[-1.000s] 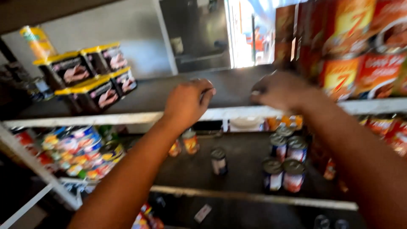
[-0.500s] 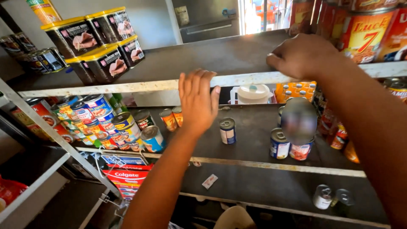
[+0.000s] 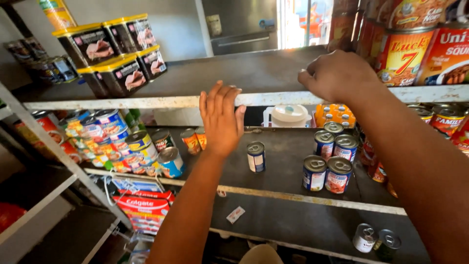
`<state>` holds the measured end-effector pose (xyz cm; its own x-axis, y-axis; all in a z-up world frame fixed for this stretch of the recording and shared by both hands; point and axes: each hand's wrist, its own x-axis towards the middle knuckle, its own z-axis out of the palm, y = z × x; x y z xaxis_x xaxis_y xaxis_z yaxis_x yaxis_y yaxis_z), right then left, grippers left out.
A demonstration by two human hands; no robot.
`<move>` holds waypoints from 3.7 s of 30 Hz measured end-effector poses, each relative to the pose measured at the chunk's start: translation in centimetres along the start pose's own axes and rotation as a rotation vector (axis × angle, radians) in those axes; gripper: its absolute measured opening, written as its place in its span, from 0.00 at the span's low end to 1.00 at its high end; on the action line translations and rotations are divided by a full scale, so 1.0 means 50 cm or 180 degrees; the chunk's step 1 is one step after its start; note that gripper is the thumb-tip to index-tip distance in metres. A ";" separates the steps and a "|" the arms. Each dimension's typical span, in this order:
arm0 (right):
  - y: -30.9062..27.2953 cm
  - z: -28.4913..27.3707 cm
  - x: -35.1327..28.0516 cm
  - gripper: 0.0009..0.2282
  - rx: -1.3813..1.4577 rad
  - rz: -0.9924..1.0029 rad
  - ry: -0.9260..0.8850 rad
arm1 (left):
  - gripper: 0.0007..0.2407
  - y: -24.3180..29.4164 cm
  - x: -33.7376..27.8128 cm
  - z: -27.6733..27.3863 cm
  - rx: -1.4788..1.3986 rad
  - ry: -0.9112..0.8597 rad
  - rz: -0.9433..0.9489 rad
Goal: Organizing and stocking various canned goods on grocery store shelves and into a cardboard box.
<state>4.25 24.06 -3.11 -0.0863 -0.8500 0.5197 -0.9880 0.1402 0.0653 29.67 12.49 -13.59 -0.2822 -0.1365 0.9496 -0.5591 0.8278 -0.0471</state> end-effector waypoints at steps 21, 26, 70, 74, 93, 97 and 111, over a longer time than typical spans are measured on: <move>-0.380 0.443 0.002 0.18 0.0497 -0.0897 0.0207 | 0.25 -0.347 -0.361 0.198 0.1357 -0.1764 -0.1415; -0.439 0.511 0.116 0.27 0.0560 -0.0391 -0.0286 | 0.21 -0.338 -0.314 0.168 0.1293 -0.1507 -0.1318; -0.482 0.420 -0.127 0.35 0.2238 0.0379 -0.0396 | 0.39 -0.262 -0.431 0.031 -0.1486 -0.0480 -0.1923; -0.450 0.312 -0.203 0.35 0.2322 -0.0067 0.0033 | 0.33 -0.208 -0.415 -0.017 -0.2669 -0.0441 -0.2517; -0.136 -0.270 -0.140 0.29 0.1580 -0.0521 0.2244 | 0.25 0.063 0.280 -0.044 -0.4205 -0.0569 -0.1065; -0.076 -0.288 -0.075 0.28 0.1176 -0.0522 0.2486 | 0.26 0.088 0.311 0.048 -0.3708 -0.0848 -0.1338; -0.019 -0.171 0.085 0.26 0.1643 0.0699 0.1531 | 0.25 0.070 0.272 0.184 -0.3861 -0.1864 -0.1557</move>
<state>5.93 24.68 6.33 -0.3403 -0.4968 0.7984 -0.8993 -0.0762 -0.4307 16.72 8.53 -3.67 -0.7009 -0.4919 0.5164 0.2228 0.5368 0.8137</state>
